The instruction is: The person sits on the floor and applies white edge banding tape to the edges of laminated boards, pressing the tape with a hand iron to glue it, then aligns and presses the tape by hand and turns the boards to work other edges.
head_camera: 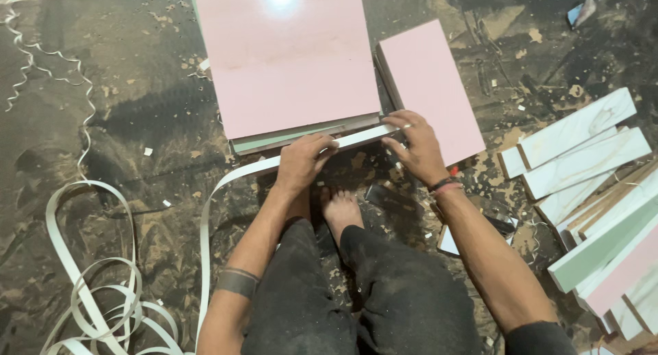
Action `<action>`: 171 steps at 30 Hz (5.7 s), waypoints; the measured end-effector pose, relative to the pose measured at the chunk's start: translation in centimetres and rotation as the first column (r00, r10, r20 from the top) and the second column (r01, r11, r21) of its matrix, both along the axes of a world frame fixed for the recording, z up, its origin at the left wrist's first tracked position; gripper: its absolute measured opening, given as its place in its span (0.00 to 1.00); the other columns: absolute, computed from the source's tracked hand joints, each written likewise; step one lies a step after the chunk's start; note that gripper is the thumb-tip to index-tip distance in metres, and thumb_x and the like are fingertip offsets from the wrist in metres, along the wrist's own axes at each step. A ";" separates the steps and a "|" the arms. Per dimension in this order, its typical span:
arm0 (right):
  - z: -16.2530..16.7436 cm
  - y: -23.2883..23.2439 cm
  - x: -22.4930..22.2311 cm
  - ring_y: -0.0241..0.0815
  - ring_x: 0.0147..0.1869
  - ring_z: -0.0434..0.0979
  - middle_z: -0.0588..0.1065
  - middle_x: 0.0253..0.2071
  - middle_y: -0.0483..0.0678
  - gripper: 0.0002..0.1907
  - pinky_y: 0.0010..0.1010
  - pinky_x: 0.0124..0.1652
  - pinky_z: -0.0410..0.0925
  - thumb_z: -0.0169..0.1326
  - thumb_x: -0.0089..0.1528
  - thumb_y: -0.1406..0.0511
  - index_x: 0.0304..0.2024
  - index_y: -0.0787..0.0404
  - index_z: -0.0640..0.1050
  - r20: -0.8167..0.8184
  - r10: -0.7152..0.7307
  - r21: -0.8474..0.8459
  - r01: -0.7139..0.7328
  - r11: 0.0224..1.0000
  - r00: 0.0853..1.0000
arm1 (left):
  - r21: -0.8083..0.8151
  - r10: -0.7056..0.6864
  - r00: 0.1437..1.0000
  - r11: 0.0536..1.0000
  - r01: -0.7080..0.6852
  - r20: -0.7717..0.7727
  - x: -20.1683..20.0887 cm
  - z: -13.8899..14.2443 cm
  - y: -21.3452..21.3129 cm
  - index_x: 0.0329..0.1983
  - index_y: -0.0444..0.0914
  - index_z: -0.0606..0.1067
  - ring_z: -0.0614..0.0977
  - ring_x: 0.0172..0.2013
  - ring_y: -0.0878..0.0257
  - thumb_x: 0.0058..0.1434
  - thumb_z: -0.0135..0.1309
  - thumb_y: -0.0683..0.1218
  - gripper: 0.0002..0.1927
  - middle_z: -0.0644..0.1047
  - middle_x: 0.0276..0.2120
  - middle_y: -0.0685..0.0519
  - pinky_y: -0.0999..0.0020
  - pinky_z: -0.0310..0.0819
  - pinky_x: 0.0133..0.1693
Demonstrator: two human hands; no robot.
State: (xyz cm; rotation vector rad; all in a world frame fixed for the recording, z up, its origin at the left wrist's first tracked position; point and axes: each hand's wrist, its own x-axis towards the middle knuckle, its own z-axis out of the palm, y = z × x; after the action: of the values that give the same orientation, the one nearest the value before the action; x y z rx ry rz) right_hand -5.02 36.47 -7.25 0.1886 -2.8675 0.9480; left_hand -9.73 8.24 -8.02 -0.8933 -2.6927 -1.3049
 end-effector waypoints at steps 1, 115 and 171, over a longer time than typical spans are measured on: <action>0.1 1.0 0.8 0.53 0.67 0.69 0.75 0.60 0.53 0.21 0.46 0.64 0.62 0.60 0.64 0.55 0.56 0.56 0.79 0.045 -0.068 0.009 0.067 0.998 0.997 | 0.006 -0.005 1.000 1.000 0.005 -0.003 0.0 0.0 0.0 0.41 0.43 0.80 0.83 0.42 0.55 0.62 0.60 0.48 0.06 0.82 0.40 0.56 0.61 0.78 0.39; 6.8 -10.6 -4.8 0.71 0.38 0.77 0.77 0.31 0.65 0.22 0.58 0.36 0.67 0.49 0.71 0.49 0.49 0.61 0.75 0.208 -0.138 0.162 0.105 0.981 0.968 | -0.123 0.142 0.989 0.982 -0.146 -0.040 3.3 0.1 -18.3 0.41 0.41 0.77 0.83 0.43 0.49 0.60 0.59 0.44 0.07 0.81 0.40 0.48 0.55 0.76 0.43; 6.3 -10.4 -5.1 0.35 0.28 0.73 0.76 0.31 0.48 0.18 0.31 0.29 0.66 0.52 0.72 0.54 0.53 0.61 0.77 0.429 -0.026 -0.037 0.046 0.998 0.903 | -0.254 0.288 0.957 0.924 -0.285 -0.023 5.8 -0.9 -18.2 0.43 0.44 0.81 0.82 0.40 0.52 0.60 0.62 0.50 0.10 0.80 0.34 0.52 0.54 0.76 0.39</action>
State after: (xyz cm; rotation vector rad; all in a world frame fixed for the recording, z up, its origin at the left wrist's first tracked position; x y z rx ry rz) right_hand -10.14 26.10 -0.96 -0.0922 -3.2213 1.1767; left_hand -3.90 -9.92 -8.89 -0.4719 -2.9073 -0.9257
